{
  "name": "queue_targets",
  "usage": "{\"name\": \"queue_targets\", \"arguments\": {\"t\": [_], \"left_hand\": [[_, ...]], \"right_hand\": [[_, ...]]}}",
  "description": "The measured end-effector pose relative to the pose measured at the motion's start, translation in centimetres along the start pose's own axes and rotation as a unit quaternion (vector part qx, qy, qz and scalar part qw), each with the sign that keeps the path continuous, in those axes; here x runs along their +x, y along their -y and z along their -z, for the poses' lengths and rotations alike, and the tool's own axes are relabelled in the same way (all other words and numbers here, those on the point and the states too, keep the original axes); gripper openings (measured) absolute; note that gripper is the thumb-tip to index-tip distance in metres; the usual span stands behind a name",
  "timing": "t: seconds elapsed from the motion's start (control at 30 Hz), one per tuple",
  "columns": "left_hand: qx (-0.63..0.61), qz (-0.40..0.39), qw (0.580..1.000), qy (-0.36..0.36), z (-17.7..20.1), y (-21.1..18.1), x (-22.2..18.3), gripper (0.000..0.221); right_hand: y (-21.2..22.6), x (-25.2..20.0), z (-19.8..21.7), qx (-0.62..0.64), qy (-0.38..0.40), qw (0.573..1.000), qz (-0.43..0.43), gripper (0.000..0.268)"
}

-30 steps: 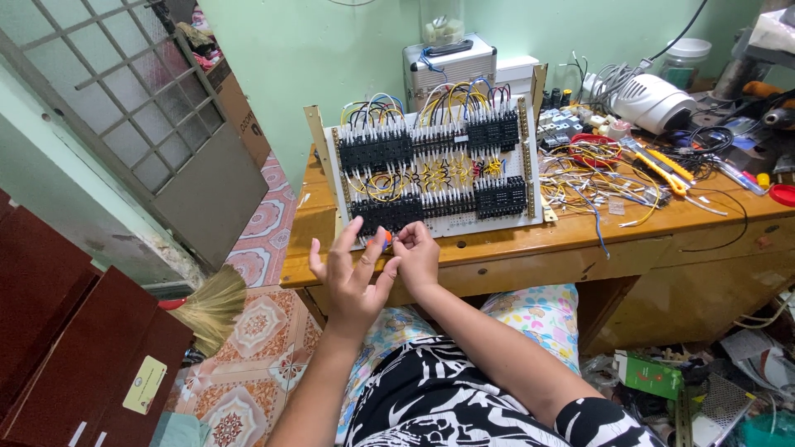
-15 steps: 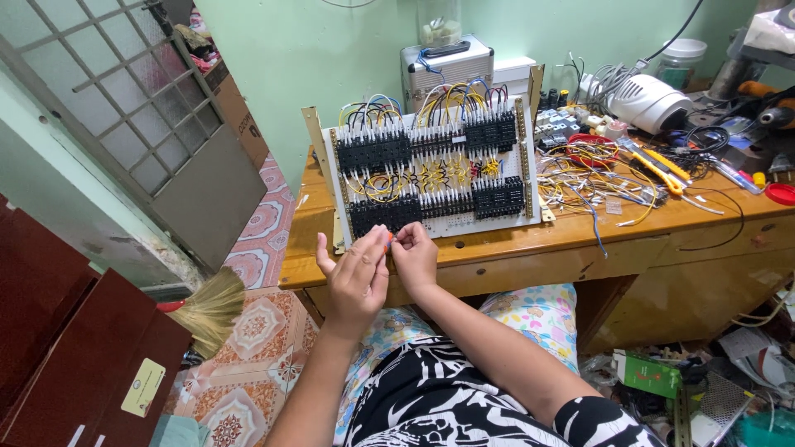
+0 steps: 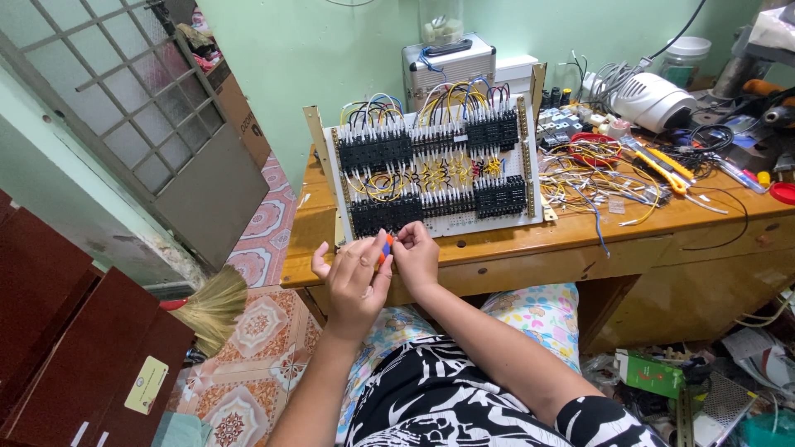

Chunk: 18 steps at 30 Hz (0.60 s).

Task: Routing and connecting electrical wires to terminal blocks on a control panel using a screwdriver and wire stripper.

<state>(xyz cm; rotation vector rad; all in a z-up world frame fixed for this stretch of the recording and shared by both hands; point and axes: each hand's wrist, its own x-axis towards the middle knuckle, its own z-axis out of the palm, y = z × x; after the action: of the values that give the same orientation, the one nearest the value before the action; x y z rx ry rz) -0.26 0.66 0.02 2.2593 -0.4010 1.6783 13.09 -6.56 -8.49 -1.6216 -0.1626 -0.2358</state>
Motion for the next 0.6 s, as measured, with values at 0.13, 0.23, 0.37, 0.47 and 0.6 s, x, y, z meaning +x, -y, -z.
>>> {"name": "queue_targets", "arguments": {"t": [0.13, 0.23, 0.37, 0.47, 0.6], "left_hand": [[-0.017, 0.002, 1.0, 0.018, 0.1, 0.6, 0.2, 0.048], [-0.005, 0.015, 0.999, 0.034, 0.1, 0.7, 0.3, 0.044], [-0.004, 0.027, 0.998, 0.057, -0.4, 0.8, 0.0, 0.038], [-0.013, 0.004, 0.999, 0.033, -0.8, 0.3, 0.2, 0.035], [-0.105, 0.044, 0.993, -0.007, -2.1, 1.7, -2.6, 0.031]], "right_hand": [[-0.2, 0.1, 0.1, -0.002, 0.004, 1.0, -0.002, 0.014], [-0.3, 0.2, 0.0, -0.011, 0.011, 1.0, 0.0, 0.014], [0.0, 0.0, 0.4, -0.031, 0.03, 0.999, 0.021, 0.011], [-0.4, 0.1, 0.5, -0.06, 0.05, 0.995, 0.058, 0.009], [-1.9, 0.7, 0.7, -0.069, 0.081, 0.991, 0.079, 0.011]]}}
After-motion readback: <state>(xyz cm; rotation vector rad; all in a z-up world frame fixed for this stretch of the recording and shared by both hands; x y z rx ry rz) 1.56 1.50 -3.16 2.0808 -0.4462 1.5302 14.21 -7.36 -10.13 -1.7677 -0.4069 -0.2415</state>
